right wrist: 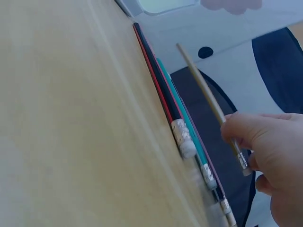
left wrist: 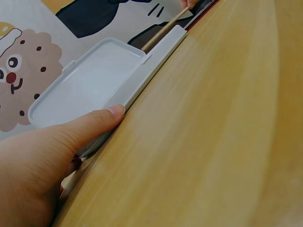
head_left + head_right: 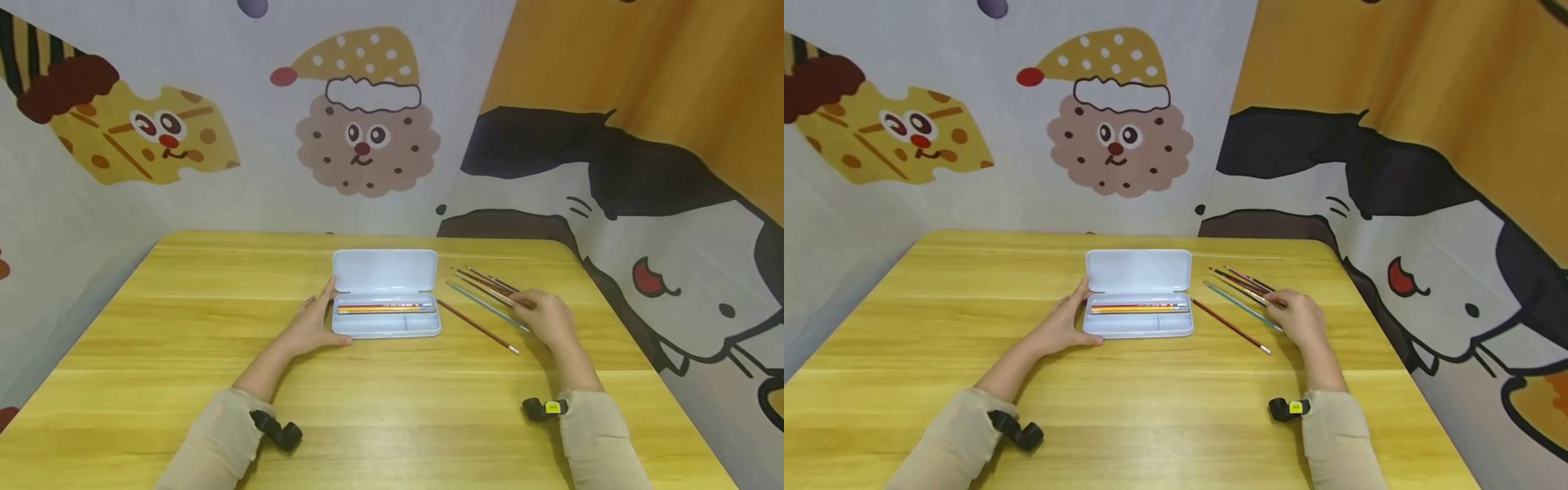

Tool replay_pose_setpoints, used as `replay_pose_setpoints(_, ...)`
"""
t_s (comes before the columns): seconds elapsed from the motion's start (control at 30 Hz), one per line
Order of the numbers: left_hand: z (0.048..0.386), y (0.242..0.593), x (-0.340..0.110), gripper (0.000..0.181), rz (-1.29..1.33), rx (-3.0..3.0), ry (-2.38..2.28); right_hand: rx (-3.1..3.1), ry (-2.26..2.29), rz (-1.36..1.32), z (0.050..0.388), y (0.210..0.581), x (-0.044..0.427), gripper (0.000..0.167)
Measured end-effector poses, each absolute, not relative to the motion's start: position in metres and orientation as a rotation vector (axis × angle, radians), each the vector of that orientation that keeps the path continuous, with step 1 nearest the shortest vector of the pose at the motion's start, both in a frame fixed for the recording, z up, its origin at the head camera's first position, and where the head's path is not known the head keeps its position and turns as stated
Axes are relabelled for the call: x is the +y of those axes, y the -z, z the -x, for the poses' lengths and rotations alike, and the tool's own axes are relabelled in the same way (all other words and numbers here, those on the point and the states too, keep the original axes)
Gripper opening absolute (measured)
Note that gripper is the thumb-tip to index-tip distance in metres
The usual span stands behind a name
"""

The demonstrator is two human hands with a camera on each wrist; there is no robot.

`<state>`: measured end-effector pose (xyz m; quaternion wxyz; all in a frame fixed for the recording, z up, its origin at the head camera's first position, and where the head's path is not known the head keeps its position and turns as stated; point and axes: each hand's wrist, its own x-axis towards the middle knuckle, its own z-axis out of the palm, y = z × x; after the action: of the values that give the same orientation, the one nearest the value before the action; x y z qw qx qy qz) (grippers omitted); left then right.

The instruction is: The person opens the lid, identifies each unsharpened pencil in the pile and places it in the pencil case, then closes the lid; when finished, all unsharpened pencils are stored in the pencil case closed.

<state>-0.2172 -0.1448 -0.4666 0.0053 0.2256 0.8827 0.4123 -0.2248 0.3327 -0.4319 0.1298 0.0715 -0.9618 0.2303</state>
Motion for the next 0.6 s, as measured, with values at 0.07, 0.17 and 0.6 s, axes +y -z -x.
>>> replay_pose_setpoints(0.07, 0.218, 0.467, -0.145, 0.133, -0.706, 2.766, -1.290, -2.770, -0.676, -0.231, 0.224, 0.428, 0.328, 0.017)
replay_pose_setpoints(0.17, 0.218, 0.466, -0.146, 0.134, -0.688, 2.763, -1.282, -2.728, -0.702, -0.268, 0.222, 0.423, 0.321, 0.016)
replay_pose_setpoints(0.6, 0.220, 0.468, -0.145, 0.135, -0.695, 2.779, -1.271, -2.634, -0.790, -0.316, 0.217, 0.407, 0.297, 0.014)
